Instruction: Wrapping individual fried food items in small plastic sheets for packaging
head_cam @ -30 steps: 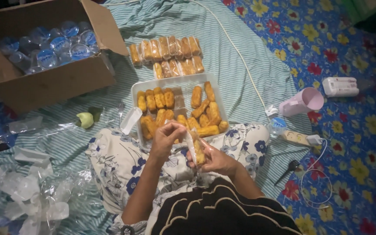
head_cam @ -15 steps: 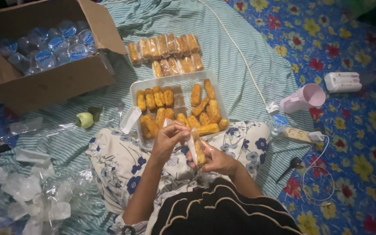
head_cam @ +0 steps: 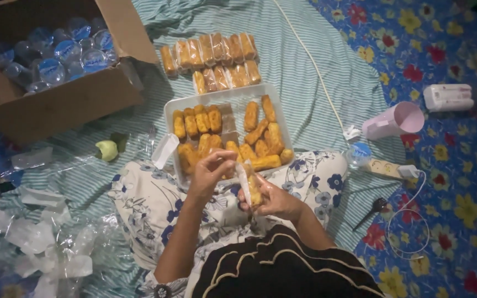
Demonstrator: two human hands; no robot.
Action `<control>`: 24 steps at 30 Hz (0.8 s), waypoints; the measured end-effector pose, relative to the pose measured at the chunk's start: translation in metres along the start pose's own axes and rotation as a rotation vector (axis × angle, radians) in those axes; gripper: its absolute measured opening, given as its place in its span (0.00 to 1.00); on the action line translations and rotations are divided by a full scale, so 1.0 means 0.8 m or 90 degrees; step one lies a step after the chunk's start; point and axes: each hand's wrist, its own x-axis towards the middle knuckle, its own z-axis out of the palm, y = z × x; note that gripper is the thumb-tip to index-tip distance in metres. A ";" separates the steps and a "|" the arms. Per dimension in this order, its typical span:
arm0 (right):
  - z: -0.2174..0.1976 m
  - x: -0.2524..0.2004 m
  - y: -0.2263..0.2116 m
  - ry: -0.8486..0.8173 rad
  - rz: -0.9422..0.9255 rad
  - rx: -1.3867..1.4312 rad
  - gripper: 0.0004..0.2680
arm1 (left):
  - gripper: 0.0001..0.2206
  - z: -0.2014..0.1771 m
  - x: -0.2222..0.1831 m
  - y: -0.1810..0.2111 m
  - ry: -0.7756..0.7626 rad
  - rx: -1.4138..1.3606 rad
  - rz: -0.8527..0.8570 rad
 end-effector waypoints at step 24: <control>-0.016 0.025 -0.013 0.008 0.026 -0.011 0.40 | 0.12 -0.021 0.026 -0.023 -0.012 -0.025 0.017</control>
